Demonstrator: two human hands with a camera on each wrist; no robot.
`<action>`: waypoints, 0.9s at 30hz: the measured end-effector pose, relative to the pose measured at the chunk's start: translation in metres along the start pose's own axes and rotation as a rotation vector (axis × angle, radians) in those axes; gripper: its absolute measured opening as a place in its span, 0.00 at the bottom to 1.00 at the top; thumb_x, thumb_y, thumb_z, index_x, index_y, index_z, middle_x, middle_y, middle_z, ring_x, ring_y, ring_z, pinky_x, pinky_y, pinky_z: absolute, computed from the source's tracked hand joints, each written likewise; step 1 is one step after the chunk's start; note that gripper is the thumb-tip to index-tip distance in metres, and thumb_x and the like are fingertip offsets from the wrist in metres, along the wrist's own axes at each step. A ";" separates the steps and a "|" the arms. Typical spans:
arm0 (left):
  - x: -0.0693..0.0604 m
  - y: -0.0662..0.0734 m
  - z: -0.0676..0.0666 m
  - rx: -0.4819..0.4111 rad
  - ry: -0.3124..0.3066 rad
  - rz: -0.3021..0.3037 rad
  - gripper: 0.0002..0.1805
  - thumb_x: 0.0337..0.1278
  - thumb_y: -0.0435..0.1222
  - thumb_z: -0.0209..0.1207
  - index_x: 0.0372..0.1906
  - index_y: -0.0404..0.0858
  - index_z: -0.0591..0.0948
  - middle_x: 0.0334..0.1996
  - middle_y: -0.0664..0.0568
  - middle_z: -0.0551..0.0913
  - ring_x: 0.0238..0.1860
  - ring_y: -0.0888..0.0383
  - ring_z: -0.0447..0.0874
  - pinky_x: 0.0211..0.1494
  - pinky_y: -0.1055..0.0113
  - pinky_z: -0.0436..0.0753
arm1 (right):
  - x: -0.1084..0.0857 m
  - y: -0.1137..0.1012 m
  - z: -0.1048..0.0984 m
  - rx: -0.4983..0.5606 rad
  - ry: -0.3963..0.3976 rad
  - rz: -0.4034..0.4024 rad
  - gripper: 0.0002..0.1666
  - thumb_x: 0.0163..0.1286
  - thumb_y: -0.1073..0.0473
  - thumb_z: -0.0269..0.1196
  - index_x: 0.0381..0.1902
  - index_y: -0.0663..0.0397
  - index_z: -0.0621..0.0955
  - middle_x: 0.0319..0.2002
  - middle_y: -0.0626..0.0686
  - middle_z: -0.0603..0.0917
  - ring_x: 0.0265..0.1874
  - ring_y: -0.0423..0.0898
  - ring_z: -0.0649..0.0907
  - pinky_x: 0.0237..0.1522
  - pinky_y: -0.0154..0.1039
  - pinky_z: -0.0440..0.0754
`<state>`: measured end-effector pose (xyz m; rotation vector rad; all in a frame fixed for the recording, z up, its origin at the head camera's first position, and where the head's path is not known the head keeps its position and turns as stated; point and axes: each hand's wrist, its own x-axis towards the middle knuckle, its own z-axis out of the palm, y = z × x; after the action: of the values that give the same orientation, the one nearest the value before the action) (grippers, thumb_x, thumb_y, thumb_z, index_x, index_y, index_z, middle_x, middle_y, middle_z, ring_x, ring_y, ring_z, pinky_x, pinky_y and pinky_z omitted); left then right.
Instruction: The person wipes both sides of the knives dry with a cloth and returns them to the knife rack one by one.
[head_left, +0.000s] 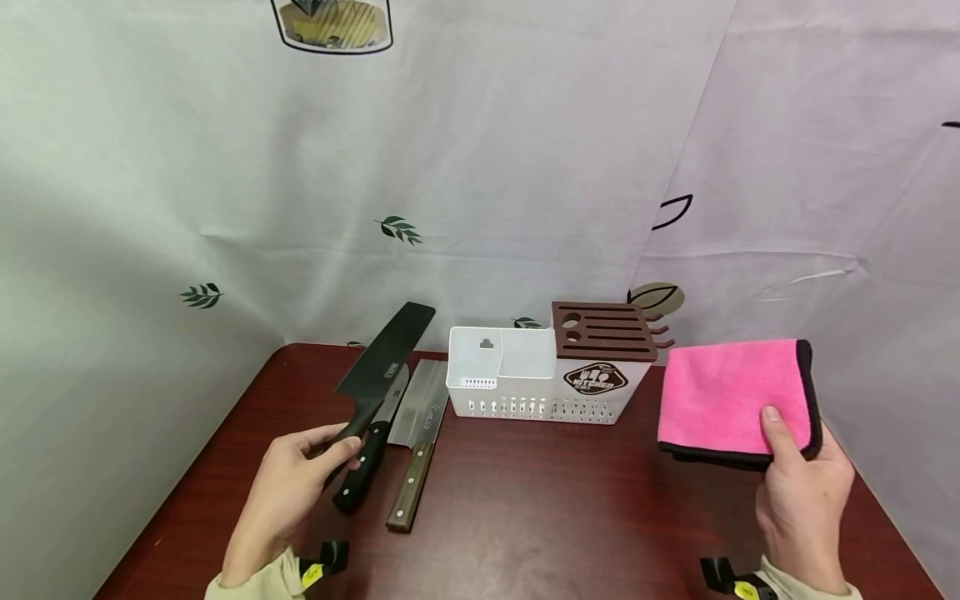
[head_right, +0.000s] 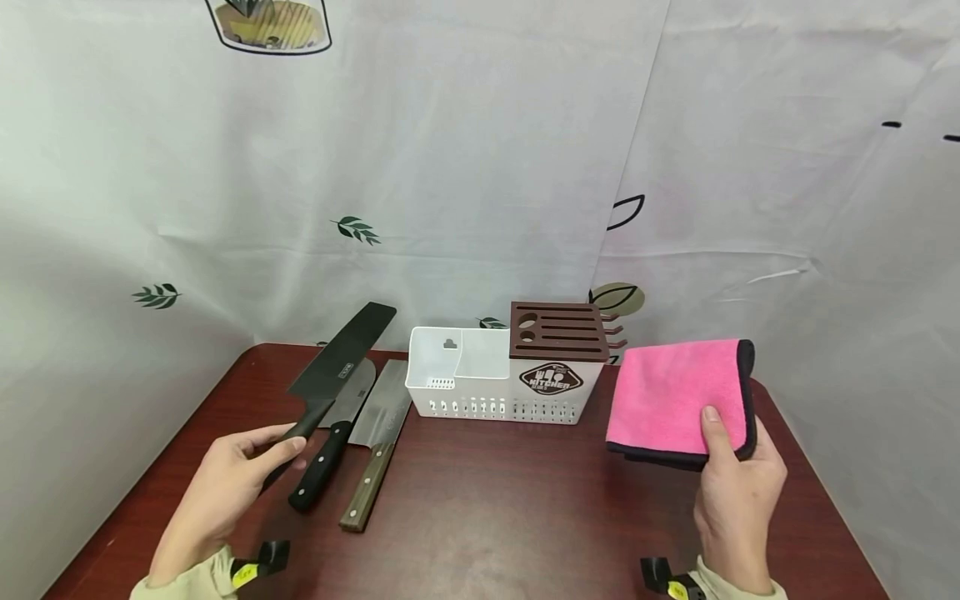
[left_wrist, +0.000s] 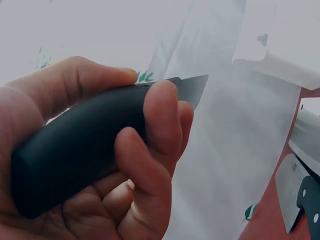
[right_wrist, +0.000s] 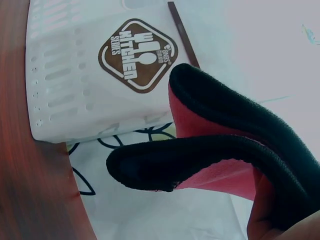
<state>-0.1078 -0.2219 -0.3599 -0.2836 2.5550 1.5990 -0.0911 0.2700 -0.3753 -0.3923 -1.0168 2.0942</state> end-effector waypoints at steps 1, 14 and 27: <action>0.000 0.001 0.001 0.000 -0.004 0.005 0.24 0.64 0.46 0.66 0.60 0.38 0.82 0.31 0.49 0.87 0.19 0.60 0.62 0.24 0.68 0.66 | -0.001 0.000 0.000 0.003 -0.003 -0.002 0.23 0.62 0.77 0.67 0.56 0.69 0.81 0.51 0.58 0.85 0.48 0.46 0.85 0.43 0.31 0.86; -0.010 0.009 0.005 -0.063 -0.118 0.067 0.22 0.63 0.42 0.66 0.59 0.36 0.82 0.30 0.46 0.84 0.35 0.55 0.77 0.35 0.68 0.75 | -0.011 -0.006 0.008 0.010 -0.008 -0.033 0.22 0.62 0.76 0.68 0.55 0.71 0.81 0.48 0.59 0.86 0.43 0.46 0.87 0.40 0.32 0.87; -0.017 0.017 0.010 -0.071 -0.205 0.107 0.26 0.59 0.43 0.69 0.61 0.37 0.82 0.32 0.45 0.84 0.33 0.56 0.76 0.29 0.67 0.75 | -0.019 -0.007 0.012 0.012 -0.030 -0.047 0.23 0.61 0.78 0.67 0.56 0.72 0.81 0.48 0.60 0.86 0.41 0.47 0.87 0.40 0.32 0.87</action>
<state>-0.0945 -0.2045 -0.3463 0.0118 2.3989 1.6619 -0.0819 0.2523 -0.3637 -0.3286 -1.0212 2.0693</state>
